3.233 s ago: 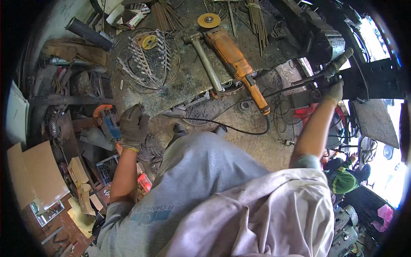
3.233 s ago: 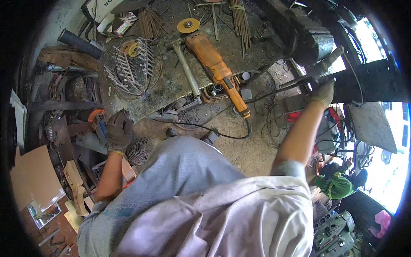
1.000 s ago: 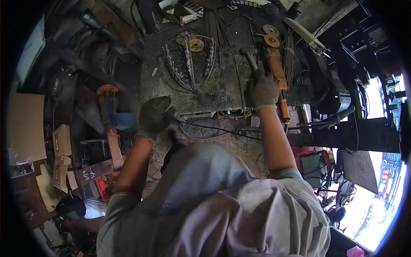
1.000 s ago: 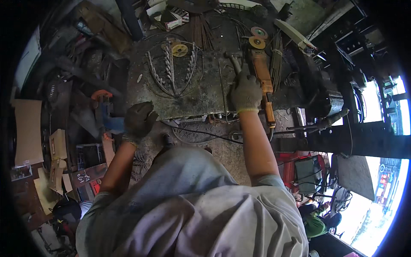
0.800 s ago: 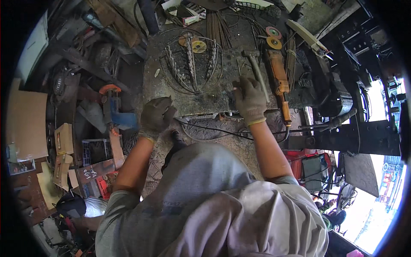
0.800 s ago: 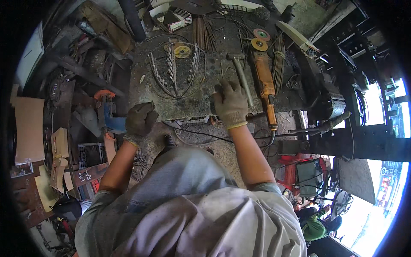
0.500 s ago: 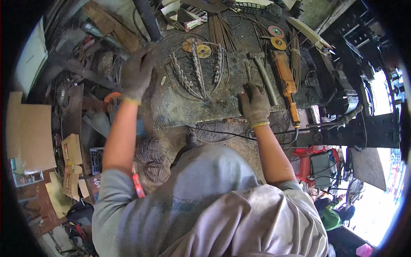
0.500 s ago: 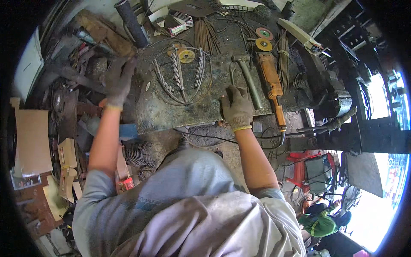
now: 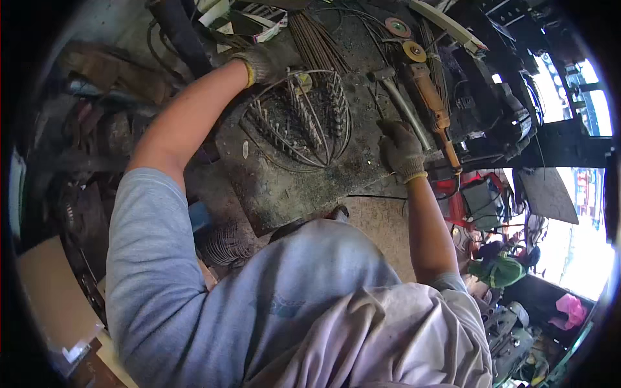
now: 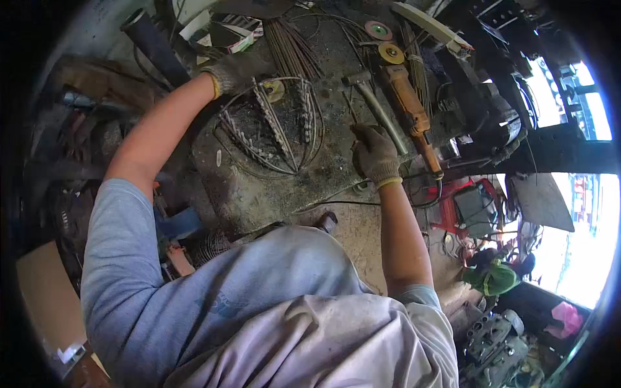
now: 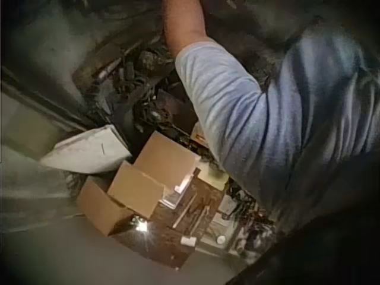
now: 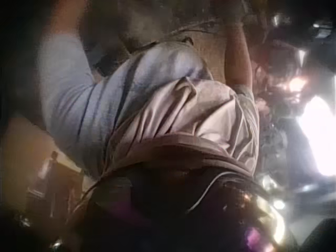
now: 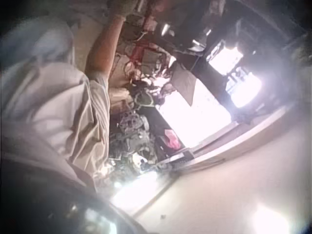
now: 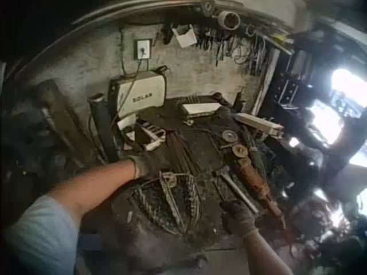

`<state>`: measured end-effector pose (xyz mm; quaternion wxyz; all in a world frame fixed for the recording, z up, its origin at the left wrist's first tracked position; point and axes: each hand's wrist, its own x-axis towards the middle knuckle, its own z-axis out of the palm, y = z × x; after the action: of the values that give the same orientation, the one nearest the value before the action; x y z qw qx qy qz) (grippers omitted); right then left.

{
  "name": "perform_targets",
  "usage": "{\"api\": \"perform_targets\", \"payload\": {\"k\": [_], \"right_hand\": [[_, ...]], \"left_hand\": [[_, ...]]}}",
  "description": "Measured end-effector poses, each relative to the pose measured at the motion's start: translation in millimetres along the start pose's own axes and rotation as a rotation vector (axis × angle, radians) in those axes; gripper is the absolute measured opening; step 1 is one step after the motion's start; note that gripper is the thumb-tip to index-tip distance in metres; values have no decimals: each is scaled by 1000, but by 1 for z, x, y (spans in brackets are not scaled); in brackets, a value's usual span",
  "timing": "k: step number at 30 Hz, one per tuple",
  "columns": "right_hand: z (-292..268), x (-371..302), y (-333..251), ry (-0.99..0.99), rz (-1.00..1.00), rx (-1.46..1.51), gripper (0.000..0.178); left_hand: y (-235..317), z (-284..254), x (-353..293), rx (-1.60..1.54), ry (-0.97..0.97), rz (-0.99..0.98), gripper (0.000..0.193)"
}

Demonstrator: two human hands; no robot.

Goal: The person welds a curved metal structure on a workbench and then handles several metal rods.

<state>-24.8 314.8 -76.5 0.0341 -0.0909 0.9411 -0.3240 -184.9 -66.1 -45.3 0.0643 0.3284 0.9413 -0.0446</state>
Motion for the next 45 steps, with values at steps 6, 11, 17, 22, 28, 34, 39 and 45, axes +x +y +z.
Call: {"api": "perform_targets", "payload": {"k": [6, 11, 17, 22, 28, 34, 39, 45], "right_hand": [[5, 1, 6, 24, 34, -91, 40], [7, 1, 3, 57, 73, -110, 41], [5, 1, 3, 44, 59, -100, 41], [17, 5, 21, 52, 46, 3, 43], [17, 6, 12, -20, 113, 272, 44], [15, 12, 51, -77, -79, 115, 47], [23, 21, 71, -87, 26, 466, 46], [25, 24, 56, -56, -138, 109, 43]], "left_hand": [[12, 1, 16, 81, -80, 87, 44], [15, -8, 31, -73, -266, -107, 44], [-18, -15, 9, -675, 132, -172, 53], [-33, -4, -33, -718, 510, -324, 47], [-3, 13, -149, -1334, 831, -501, 39], [113, 106, -289, -2278, 1246, -642, 48], [240, 237, -373, -2063, 1060, -1263, 44], [466, 370, -420, -787, -45, -1299, 64]]}}
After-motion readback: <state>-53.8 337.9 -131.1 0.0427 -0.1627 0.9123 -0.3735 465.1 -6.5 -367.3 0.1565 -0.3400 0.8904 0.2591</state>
